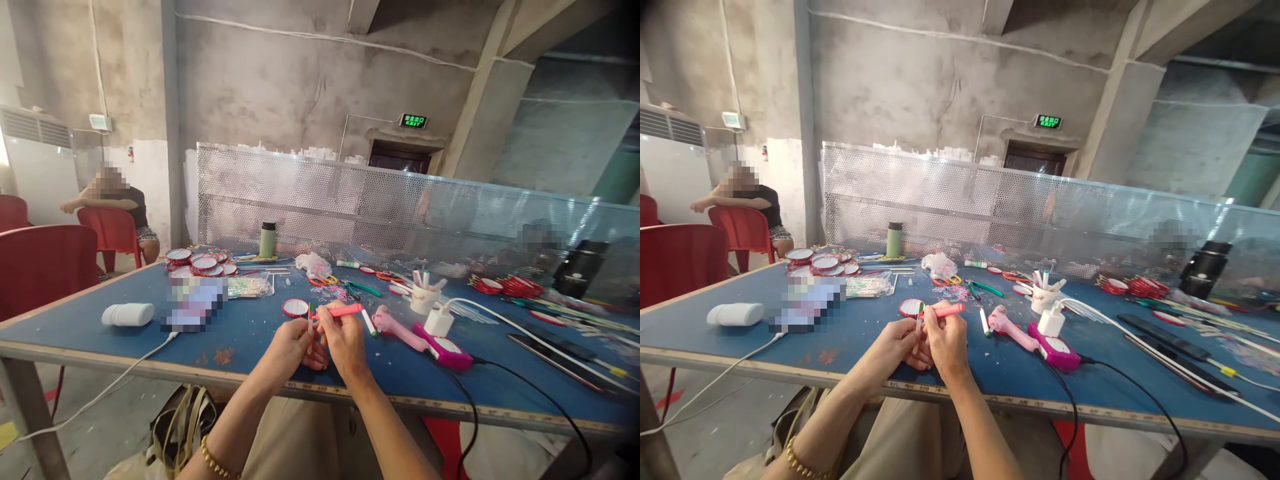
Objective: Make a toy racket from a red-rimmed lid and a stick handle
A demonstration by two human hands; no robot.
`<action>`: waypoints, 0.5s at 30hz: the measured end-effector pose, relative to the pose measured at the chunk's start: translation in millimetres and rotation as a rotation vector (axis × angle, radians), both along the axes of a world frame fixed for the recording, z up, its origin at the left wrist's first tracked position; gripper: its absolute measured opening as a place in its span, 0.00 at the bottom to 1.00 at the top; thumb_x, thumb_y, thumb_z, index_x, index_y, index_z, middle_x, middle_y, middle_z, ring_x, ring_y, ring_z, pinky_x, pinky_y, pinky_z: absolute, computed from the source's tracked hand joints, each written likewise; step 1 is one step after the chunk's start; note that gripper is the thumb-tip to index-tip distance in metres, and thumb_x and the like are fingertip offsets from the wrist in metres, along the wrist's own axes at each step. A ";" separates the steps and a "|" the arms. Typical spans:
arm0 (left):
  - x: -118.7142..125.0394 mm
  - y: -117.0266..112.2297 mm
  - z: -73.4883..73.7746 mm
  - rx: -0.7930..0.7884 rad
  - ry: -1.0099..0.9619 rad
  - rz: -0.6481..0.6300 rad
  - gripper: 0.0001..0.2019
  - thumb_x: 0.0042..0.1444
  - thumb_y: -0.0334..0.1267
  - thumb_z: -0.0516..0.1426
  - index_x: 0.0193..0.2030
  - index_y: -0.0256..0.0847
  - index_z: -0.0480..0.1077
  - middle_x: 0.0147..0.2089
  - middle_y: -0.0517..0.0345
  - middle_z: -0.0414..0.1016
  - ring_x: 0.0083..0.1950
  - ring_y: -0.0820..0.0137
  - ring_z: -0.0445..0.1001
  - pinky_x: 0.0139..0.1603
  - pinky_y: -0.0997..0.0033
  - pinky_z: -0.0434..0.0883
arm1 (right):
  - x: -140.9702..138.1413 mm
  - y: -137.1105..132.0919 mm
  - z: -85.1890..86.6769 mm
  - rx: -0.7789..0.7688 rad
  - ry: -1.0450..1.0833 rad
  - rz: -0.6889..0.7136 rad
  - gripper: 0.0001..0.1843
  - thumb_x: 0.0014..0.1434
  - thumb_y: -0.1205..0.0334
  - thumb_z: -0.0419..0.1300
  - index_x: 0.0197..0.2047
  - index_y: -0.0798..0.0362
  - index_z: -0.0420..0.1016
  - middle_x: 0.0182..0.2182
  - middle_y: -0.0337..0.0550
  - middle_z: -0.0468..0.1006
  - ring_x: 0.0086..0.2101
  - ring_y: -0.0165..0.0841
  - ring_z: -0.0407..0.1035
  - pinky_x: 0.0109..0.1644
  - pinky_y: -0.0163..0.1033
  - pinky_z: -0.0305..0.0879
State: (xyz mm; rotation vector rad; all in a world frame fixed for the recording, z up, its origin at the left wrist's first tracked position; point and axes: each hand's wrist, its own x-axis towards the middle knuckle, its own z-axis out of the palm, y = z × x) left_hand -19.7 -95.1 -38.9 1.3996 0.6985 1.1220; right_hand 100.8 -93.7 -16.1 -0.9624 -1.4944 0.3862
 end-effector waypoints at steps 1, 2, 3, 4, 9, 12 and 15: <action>0.1 0.3 -0.2 0.000 0.000 -0.003 0.16 0.54 0.51 0.56 0.29 0.39 0.62 0.25 0.54 0.76 0.28 0.64 0.80 0.29 0.67 0.77 | -0.1 0.1 0.0 -0.001 -0.005 0.003 0.17 0.62 0.50 0.56 0.27 0.51 0.66 0.17 0.34 0.69 0.14 0.26 0.62 0.19 0.31 0.59; 0.2 0.3 -0.1 -0.001 0.001 -0.006 0.16 0.54 0.51 0.56 0.28 0.39 0.61 0.25 0.54 0.76 0.28 0.64 0.80 0.29 0.67 0.77 | -0.1 0.4 -0.2 -0.002 -0.007 0.005 0.17 0.62 0.50 0.56 0.27 0.51 0.66 0.17 0.34 0.69 0.14 0.26 0.62 0.19 0.31 0.59; 0.2 0.1 0.4 -0.003 0.001 -0.004 0.16 0.54 0.50 0.56 0.28 0.39 0.61 0.25 0.54 0.76 0.28 0.65 0.80 0.29 0.67 0.77 | 0.1 0.7 -0.5 -0.002 -0.009 0.006 0.17 0.62 0.50 0.56 0.27 0.51 0.66 0.17 0.34 0.69 0.14 0.26 0.62 0.19 0.31 0.59; 0.1 -0.4 1.1 -0.005 0.003 -0.002 0.16 0.54 0.50 0.56 0.28 0.39 0.61 0.25 0.55 0.76 0.28 0.65 0.80 0.29 0.68 0.77 | 0.3 1.1 -0.9 -0.001 -0.011 0.006 0.17 0.62 0.50 0.56 0.27 0.51 0.66 0.17 0.34 0.69 0.14 0.26 0.62 0.19 0.31 0.59; -0.4 -2.2 3.4 -0.004 0.015 -0.001 0.15 0.54 0.49 0.56 0.29 0.39 0.63 0.25 0.55 0.75 0.27 0.65 0.79 0.29 0.68 0.77 | 1.2 3.2 -2.8 0.009 -0.034 0.003 0.17 0.62 0.50 0.56 0.27 0.51 0.67 0.17 0.34 0.69 0.15 0.26 0.62 0.20 0.32 0.59; 0.3 -0.5 0.8 -0.007 0.009 0.004 0.15 0.54 0.50 0.56 0.30 0.38 0.64 0.25 0.55 0.75 0.27 0.66 0.79 0.29 0.68 0.77 | 1.3 3.3 -2.3 0.015 -0.056 -0.007 0.17 0.62 0.50 0.56 0.27 0.51 0.67 0.17 0.34 0.69 0.15 0.27 0.63 0.21 0.32 0.59; 1.1 1.9 -2.8 -0.002 -0.006 0.008 0.16 0.54 0.50 0.56 0.30 0.38 0.64 0.25 0.56 0.75 0.27 0.66 0.79 0.29 0.68 0.77 | 1.0 2.7 -1.3 0.021 -0.082 -0.022 0.17 0.62 0.50 0.56 0.27 0.51 0.67 0.17 0.35 0.70 0.17 0.28 0.64 0.22 0.32 0.60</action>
